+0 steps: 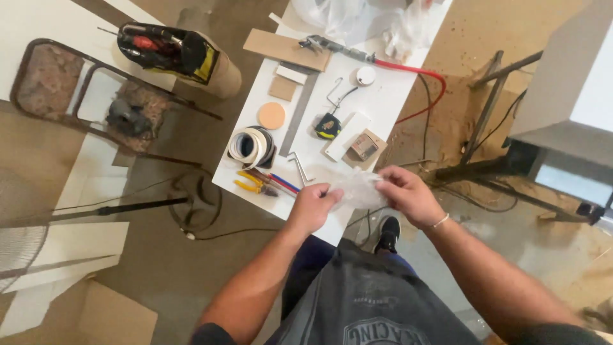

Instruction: The person is organizing a woodworking shop by sorting through a tool bag and arranging various hand tools, power tools, and supplies on a workbench.

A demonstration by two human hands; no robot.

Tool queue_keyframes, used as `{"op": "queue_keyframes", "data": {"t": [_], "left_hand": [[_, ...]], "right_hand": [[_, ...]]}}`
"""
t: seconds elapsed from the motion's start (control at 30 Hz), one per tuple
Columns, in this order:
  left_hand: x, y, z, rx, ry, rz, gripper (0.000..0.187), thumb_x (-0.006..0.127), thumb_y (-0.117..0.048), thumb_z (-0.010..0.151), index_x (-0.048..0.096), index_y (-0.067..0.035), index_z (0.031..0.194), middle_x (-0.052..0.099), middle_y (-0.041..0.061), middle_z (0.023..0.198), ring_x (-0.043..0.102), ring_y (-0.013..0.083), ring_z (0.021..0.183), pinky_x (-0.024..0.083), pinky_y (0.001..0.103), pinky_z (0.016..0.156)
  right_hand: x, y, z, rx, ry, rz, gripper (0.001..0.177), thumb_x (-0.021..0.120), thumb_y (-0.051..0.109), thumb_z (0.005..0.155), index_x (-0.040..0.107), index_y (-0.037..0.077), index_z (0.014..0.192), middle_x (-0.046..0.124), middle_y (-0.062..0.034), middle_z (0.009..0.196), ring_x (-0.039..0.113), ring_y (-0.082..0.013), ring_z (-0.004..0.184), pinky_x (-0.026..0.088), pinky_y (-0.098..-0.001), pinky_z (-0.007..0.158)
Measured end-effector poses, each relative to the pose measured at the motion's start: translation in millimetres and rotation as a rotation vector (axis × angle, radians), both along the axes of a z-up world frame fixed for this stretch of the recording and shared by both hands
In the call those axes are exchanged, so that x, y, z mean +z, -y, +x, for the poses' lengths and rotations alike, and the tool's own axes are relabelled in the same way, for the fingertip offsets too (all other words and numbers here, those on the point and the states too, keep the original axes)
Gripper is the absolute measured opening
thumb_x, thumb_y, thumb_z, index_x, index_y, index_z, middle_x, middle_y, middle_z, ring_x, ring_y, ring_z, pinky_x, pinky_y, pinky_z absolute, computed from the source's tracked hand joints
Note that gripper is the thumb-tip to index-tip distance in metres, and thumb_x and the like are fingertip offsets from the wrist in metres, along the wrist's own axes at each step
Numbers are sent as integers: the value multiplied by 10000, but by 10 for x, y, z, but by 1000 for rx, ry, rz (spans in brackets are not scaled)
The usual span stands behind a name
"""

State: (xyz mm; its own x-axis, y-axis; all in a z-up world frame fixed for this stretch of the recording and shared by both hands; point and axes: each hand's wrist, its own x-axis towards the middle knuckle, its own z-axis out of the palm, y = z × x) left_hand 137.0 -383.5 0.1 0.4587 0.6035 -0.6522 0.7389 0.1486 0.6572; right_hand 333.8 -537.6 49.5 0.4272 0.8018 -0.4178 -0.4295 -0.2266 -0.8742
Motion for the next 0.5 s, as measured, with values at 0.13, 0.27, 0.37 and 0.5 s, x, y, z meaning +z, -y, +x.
{"op": "queue_keyframes", "data": {"t": [0.13,0.27,0.37,0.5], "left_hand": [[576,606,87,-30,-35,-23,238,670,-339,924,784,-130,940,729,77,768,696,201,773,536,379,792],[354,961,-127,95,39,-99,325,643,-257,877,797,-58,1082,767,129,917,710,267,939,527,448,913],[562,1008,-297,284,298,-365,233,652,-237,914,691,-50,781,422,44,576,425,133,501,386,232,493],[895,987,-357,-145,263,-124,196,661,-288,914,744,-111,931,612,-40,741,527,80,708,421,281,662]], "right_hand": [[137,270,-278,462,426,33,375,832,180,814,730,42,1148,741,-192,828,657,-277,674,543,-436,607],[6,434,-529,554,682,-98,549,797,281,808,599,218,1315,711,-87,784,705,-330,714,556,-472,649],[128,425,-505,587,889,-63,478,775,279,820,624,211,1269,706,-115,749,712,-377,725,562,-514,645],[320,380,-383,727,1004,35,221,746,247,826,639,208,1015,701,-27,713,681,-290,628,477,-413,570]]}}
